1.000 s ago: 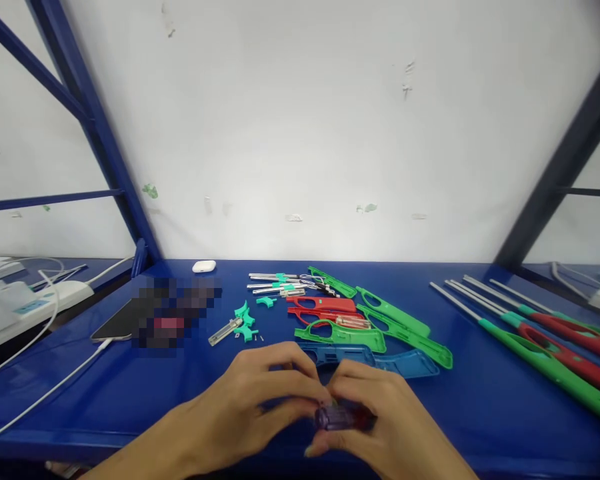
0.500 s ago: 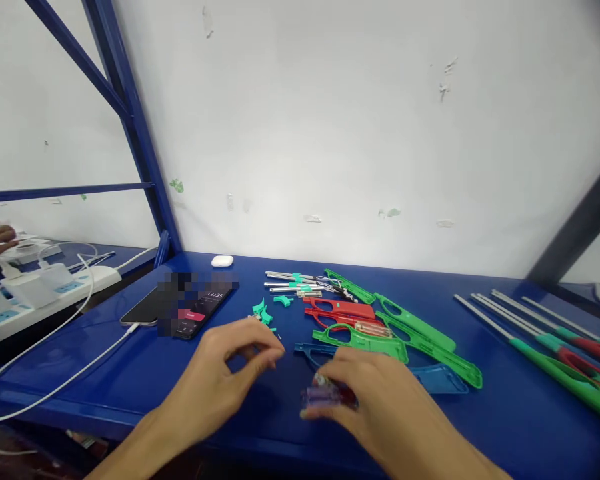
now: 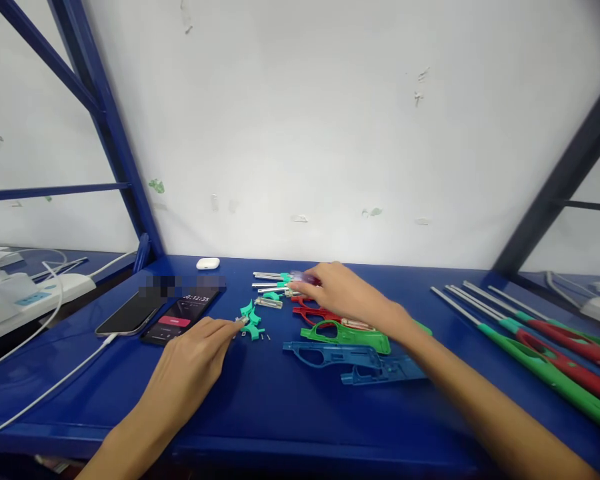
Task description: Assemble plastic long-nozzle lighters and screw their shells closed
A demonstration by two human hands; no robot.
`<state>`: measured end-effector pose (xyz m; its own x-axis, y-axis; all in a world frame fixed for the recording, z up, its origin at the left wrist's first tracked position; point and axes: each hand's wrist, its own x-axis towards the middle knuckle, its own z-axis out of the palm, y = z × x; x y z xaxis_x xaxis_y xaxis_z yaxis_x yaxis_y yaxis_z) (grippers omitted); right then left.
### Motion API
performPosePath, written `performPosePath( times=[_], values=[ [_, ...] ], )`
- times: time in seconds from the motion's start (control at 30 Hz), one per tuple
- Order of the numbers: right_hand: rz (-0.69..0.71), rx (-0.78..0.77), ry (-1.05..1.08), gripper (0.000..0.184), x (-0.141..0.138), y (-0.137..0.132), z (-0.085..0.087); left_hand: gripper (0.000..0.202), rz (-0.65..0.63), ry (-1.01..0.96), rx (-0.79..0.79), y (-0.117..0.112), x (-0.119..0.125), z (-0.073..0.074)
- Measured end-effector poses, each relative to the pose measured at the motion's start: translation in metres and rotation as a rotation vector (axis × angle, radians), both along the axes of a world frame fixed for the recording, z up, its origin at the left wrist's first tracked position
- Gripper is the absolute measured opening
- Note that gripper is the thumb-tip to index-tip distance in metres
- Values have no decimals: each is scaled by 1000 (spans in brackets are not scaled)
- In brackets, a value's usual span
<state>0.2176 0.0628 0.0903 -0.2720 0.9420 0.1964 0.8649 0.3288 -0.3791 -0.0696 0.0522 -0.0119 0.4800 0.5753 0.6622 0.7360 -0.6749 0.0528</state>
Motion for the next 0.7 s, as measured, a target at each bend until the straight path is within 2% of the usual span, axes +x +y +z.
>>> performPosePath(
  times=[0.07,0.13,0.27,0.33,0.4,0.47,0.57,0.63,0.7],
  values=[
    [-45,14,-3,58,24,-30,-1,34,8,3,30,-1,1,-1],
    [-73,8,-28,59,51,-66,-14,33,9,2,48,-2,3,-3],
    [-105,24,-9,42,94,-125,-71,31,-7,21,88,-1,8,-3],
    [-171,20,3,40,102,-137,-99,29,-32,25,98,0,10,-1],
    [-216,37,-8,42,99,-136,-114,26,-75,9,103,-1,13,1],
    [-230,56,-32,41,91,-126,-117,22,-123,-24,111,-5,18,3],
    [-238,82,-40,38,83,-111,-104,18,-187,-55,114,-21,35,1],
    [-271,109,-39,37,91,-108,-94,25,-224,13,120,-37,51,-2],
    [-361,153,-56,40,114,-113,-86,39,-275,166,99,-52,69,-5]
  ],
)
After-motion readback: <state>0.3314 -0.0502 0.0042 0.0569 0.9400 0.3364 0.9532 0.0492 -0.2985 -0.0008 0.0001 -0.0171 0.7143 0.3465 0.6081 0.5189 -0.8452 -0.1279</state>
